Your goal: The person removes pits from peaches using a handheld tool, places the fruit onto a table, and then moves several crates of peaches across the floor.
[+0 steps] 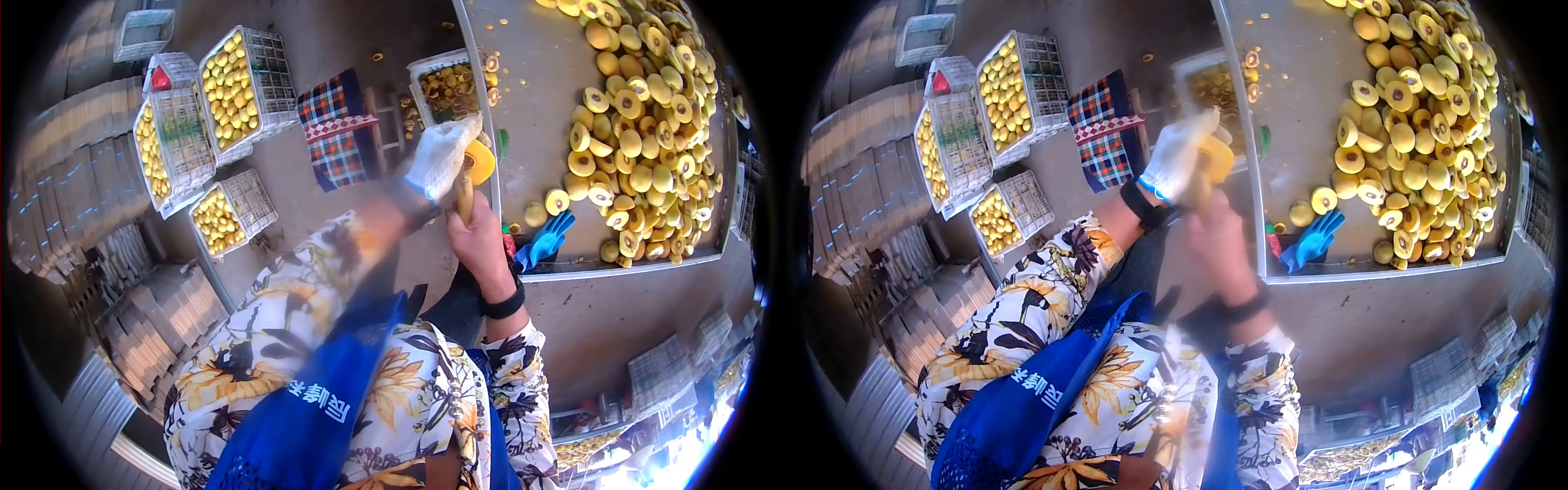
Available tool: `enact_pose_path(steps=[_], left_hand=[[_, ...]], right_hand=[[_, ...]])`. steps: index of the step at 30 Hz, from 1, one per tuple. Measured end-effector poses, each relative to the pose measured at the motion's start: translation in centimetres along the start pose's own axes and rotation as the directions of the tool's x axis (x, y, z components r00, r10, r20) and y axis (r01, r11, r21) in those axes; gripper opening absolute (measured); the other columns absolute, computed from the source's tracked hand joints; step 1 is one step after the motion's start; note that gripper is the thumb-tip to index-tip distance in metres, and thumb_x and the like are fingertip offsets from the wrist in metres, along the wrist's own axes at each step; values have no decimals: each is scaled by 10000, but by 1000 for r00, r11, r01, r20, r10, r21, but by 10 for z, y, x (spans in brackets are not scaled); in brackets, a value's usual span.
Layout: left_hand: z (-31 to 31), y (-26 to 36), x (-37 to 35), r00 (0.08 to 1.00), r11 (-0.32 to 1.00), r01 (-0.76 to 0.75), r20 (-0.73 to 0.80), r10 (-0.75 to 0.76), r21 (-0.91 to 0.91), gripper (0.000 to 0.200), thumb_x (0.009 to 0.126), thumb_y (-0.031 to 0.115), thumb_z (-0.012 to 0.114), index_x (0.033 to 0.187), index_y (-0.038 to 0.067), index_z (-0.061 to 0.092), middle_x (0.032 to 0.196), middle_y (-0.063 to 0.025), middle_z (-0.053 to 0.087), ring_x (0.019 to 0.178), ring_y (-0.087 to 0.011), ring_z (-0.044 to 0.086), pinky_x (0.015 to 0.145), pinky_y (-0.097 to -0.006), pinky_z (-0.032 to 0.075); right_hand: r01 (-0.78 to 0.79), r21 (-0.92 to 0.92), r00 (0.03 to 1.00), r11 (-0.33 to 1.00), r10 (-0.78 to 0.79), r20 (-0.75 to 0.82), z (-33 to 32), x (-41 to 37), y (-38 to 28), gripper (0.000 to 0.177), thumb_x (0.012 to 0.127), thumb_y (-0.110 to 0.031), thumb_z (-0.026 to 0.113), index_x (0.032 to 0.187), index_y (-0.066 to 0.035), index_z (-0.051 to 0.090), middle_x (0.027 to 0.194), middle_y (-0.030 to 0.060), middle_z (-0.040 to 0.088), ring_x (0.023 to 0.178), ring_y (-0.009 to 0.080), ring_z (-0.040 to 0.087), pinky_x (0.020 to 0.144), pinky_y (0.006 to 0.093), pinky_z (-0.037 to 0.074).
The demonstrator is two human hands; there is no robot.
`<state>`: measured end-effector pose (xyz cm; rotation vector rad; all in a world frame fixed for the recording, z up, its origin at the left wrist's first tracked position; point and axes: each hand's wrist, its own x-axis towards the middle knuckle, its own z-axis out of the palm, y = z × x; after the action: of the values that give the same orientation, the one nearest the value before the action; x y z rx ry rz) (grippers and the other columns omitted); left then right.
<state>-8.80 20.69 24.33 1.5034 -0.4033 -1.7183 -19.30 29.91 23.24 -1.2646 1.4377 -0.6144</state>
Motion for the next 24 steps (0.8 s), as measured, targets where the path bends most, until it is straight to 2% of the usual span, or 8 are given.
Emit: enact_pose_path(steps=[1,3,6,9,12,16,20,24], left_hand=[[-2,1,0,1000,1000,25,0,-25,-1,272,869,274,583,809,14,633,712,-47,613,599,-116,568,517,-249,438],[-7,2,1,997,997,71,0,-71,-4,277,866,278,590,809,11,639,713,-48,617,600,-114,569,519,-243,433],[-17,2,7,997,996,71,2,-71,59,280,860,284,599,814,12,647,722,-49,620,602,-114,570,528,-243,435],[-27,1,11,999,991,34,2,-34,128,298,855,305,605,807,15,652,717,-50,624,596,-115,570,542,-247,440],[-38,2,10,997,967,-34,72,16,252,415,906,393,505,867,1,636,787,-80,631,697,-137,582,654,-256,463],[-50,13,5,943,925,242,297,-152,-293,412,919,392,490,1003,-3,578,894,-108,636,729,-172,604,701,-295,495],[-59,5,10,930,901,339,243,-277,-270,323,895,325,560,908,4,581,827,-83,621,717,-163,602,650,-280,495],[-52,4,3,985,983,152,-62,-159,-105,276,846,276,635,848,0,617,714,-58,597,559,-136,546,502,-273,450]], right_hand=[[1,40,1000,999,-2,14,4,2,6,134,818,-83,549,909,-12,480,663,107,563,542,229,552,508,327,450],[-93,105,990,990,81,113,3,7,7,166,809,-99,551,949,-22,507,706,109,575,571,225,562,534,323,457],[-330,170,912,928,267,311,-6,16,-10,253,786,-136,569,1014,-27,560,827,171,629,699,289,621,652,356,490],[-448,232,860,863,346,375,-1,18,-14,242,798,-154,573,1007,-31,573,797,93,626,647,171,598,608,304,482],[-474,224,846,852,370,384,9,19,-11,231,810,-159,570,1011,-43,577,762,50,604,594,106,561,553,269,463],[-585,366,784,724,389,484,7,19,-27,177,833,-162,557,980,-65,577,689,6,558,516,66,511,460,222,414],[-689,530,717,495,362,595,21,16,-32,105,877,-121,533,947,-91,461,606,-18,403,406,48,330,353,195,293],[-669,446,730,595,413,545,29,14,-35,103,876,-113,528,941,-91,452,603,-14,406,405,53,331,347,198,289]])
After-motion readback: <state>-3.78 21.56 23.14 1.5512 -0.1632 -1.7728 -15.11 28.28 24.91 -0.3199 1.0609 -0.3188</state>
